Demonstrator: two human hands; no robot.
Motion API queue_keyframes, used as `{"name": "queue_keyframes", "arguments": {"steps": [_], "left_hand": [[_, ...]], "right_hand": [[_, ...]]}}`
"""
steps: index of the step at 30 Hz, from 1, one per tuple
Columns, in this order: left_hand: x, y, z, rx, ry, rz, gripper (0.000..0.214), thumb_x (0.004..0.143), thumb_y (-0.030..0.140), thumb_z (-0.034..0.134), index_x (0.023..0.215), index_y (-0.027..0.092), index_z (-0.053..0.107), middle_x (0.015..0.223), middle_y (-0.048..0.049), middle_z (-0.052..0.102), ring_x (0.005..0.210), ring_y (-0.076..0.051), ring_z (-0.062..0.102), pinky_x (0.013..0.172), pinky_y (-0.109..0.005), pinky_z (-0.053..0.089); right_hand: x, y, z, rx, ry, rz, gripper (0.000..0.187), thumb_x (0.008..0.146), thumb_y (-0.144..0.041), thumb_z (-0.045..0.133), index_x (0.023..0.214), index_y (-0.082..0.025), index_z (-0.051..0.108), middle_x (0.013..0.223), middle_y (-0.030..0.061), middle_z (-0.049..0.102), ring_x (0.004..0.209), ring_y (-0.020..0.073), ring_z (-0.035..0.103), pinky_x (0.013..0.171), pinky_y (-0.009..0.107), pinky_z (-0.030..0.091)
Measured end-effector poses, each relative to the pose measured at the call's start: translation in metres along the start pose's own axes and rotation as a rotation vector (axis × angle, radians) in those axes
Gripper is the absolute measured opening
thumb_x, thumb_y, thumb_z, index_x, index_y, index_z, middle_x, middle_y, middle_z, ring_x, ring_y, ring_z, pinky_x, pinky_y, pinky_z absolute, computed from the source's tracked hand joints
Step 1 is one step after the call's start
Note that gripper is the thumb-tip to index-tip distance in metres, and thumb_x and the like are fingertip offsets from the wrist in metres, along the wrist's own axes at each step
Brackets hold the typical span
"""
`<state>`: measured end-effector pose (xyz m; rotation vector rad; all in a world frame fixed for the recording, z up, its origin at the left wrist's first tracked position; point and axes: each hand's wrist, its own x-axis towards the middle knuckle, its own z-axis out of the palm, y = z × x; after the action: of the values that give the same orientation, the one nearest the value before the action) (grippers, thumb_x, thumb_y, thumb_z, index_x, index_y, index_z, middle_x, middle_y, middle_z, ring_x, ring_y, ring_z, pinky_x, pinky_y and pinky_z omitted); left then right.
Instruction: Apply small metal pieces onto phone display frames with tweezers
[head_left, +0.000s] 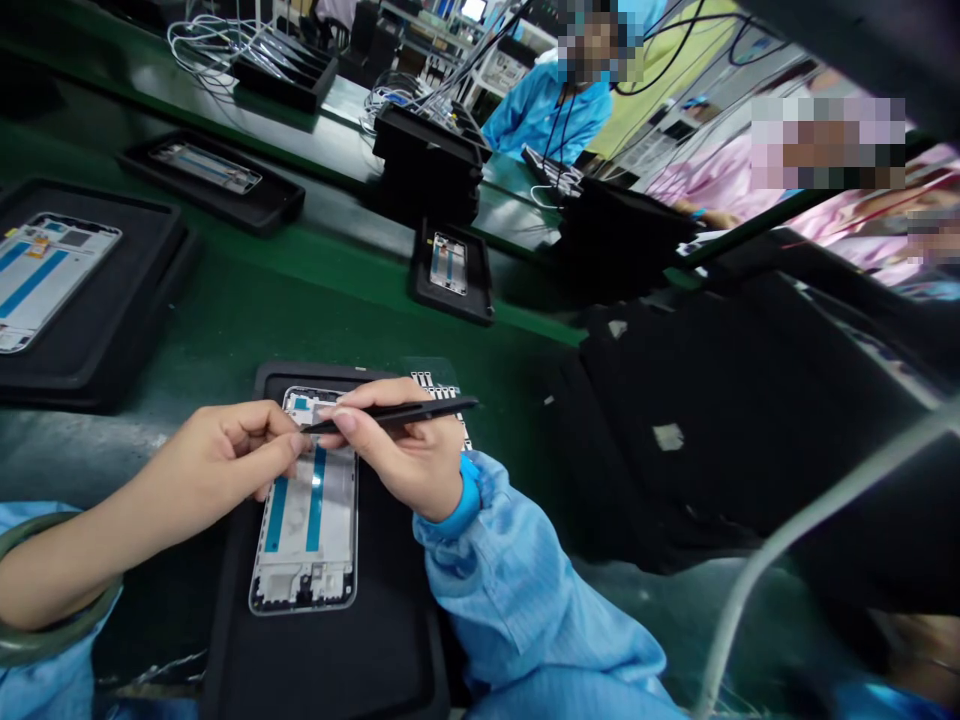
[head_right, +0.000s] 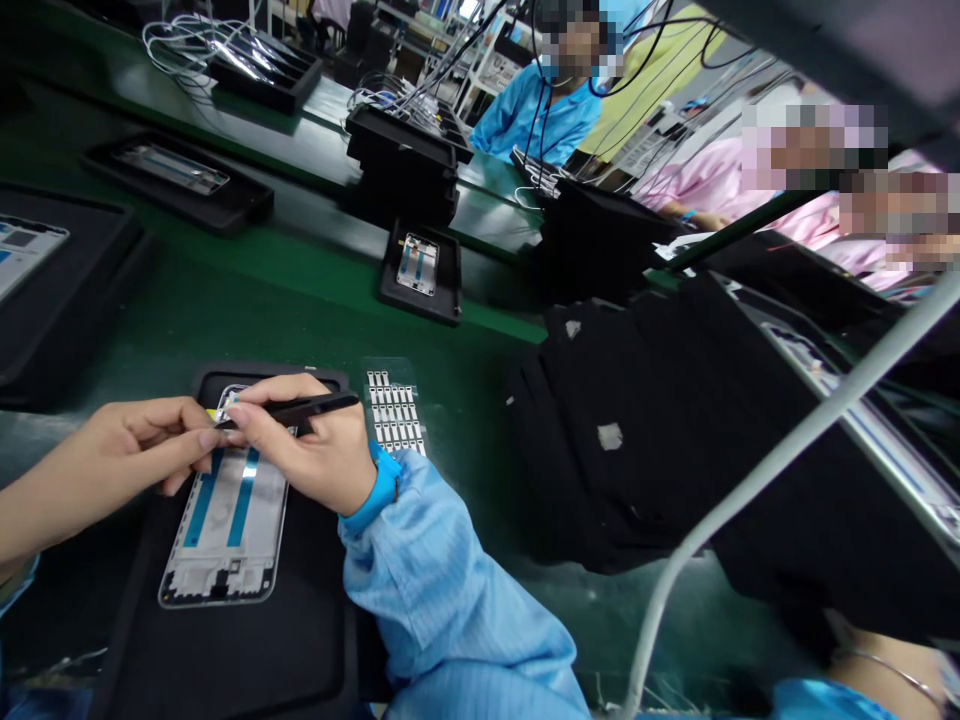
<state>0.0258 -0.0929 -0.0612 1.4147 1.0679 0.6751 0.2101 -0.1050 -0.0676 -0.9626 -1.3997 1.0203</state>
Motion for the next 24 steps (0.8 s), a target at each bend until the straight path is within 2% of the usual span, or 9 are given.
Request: {"name": "queue_keyframes", "arguments": {"steps": [2, 4, 5, 7, 9, 11, 14, 18, 24], "left_hand": [[-0.002, -0.003, -0.003, 0.058, -0.028, 0.015, 0.03, 0.08, 0.047, 0.065, 0.062, 0.022, 0.066, 0.046, 0.0021, 0.05, 0.042, -0.012, 0.044, 0.042, -0.021, 0.038], [-0.002, -0.01, -0.009, 0.172, 0.027, 0.064, 0.029, 0.083, 0.051, 0.063, 0.08, 0.023, 0.072, 0.056, -0.0002, 0.059, 0.048, -0.014, 0.05, 0.045, -0.023, 0.04], [-0.001, -0.015, -0.012, 0.262, 0.084, 0.121, 0.03, 0.083, 0.051, 0.063, 0.091, 0.024, 0.073, 0.067, -0.0027, 0.066, 0.057, -0.017, 0.057, 0.052, -0.025, 0.046], [0.004, -0.026, -0.017, 0.483, 0.169, 0.281, 0.036, 0.083, 0.05, 0.065, 0.108, 0.024, 0.07, 0.095, -0.0087, 0.072, 0.086, -0.026, 0.065, 0.077, -0.036, 0.053], [0.008, -0.036, -0.02, 0.677, 0.138, 0.421, 0.038, 0.086, 0.049, 0.061, 0.113, 0.023, 0.067, 0.119, -0.0124, 0.068, 0.113, -0.033, 0.059, 0.1, -0.049, 0.045], [0.01, -0.043, -0.021, 0.773, 0.052, 0.464, 0.036, 0.09, 0.048, 0.055, 0.115, 0.023, 0.065, 0.129, -0.0132, 0.064, 0.125, -0.035, 0.052, 0.108, -0.055, 0.038], [0.006, -0.048, -0.019, 0.82, 0.015, 0.486, 0.033, 0.093, 0.045, 0.054, 0.115, 0.023, 0.063, 0.13, -0.0125, 0.063, 0.128, -0.033, 0.051, 0.108, -0.053, 0.038], [-0.004, -0.049, -0.015, 0.825, 0.04, 0.534, 0.028, 0.092, 0.042, 0.057, 0.111, 0.022, 0.061, 0.124, -0.0119, 0.063, 0.126, -0.033, 0.052, 0.106, -0.052, 0.039], [-0.008, -0.05, -0.012, 0.813, 0.064, 0.522, 0.028, 0.092, 0.043, 0.058, 0.111, 0.021, 0.058, 0.123, -0.0108, 0.061, 0.127, -0.033, 0.051, 0.11, -0.052, 0.035]], "right_hand": [[0.002, -0.001, 0.0, 0.078, 0.014, 0.099, 0.018, 0.083, -0.038, 0.075, 0.084, -0.022, 0.067, 0.072, 0.0, 0.075, 0.06, 0.0166, 0.075, 0.056, 0.026, 0.065], [0.008, 0.0, -0.003, 0.131, 0.079, 0.189, 0.024, 0.082, -0.044, 0.075, 0.083, -0.021, 0.066, 0.072, -0.0005, 0.075, 0.058, 0.0158, 0.074, 0.054, 0.025, 0.064], [0.012, 0.002, -0.004, 0.155, 0.116, 0.228, 0.027, 0.081, -0.046, 0.075, 0.085, -0.021, 0.065, 0.074, -0.0004, 0.076, 0.058, 0.0156, 0.074, 0.053, 0.024, 0.064], [0.019, 0.008, -0.007, 0.196, 0.175, 0.286, 0.032, 0.08, -0.049, 0.075, 0.088, -0.02, 0.064, 0.076, 0.0001, 0.076, 0.059, 0.0157, 0.075, 0.054, 0.024, 0.064], [0.026, 0.014, -0.008, 0.22, 0.199, 0.322, 0.035, 0.077, -0.049, 0.077, 0.091, -0.02, 0.063, 0.076, 0.0002, 0.076, 0.062, 0.016, 0.076, 0.056, 0.023, 0.064], [0.031, 0.02, -0.007, 0.23, 0.186, 0.363, 0.036, 0.075, -0.048, 0.079, 0.09, -0.02, 0.063, 0.075, -0.0005, 0.075, 0.062, 0.0153, 0.075, 0.058, 0.023, 0.064], [0.034, 0.026, -0.005, 0.254, 0.147, 0.443, 0.037, 0.071, -0.046, 0.082, 0.086, -0.018, 0.063, 0.074, -0.0012, 0.074, 0.058, 0.0137, 0.074, 0.057, 0.022, 0.064], [0.032, 0.029, -0.004, 0.271, 0.095, 0.543, 0.039, 0.068, -0.047, 0.084, 0.075, -0.015, 0.063, 0.067, -0.0003, 0.072, 0.055, 0.0136, 0.072, 0.053, 0.021, 0.063], [0.024, 0.03, -0.001, 0.214, 0.009, 0.591, 0.039, 0.068, -0.049, 0.083, 0.073, -0.016, 0.063, 0.06, -0.002, 0.069, 0.054, 0.0144, 0.073, 0.052, 0.02, 0.062]]}}
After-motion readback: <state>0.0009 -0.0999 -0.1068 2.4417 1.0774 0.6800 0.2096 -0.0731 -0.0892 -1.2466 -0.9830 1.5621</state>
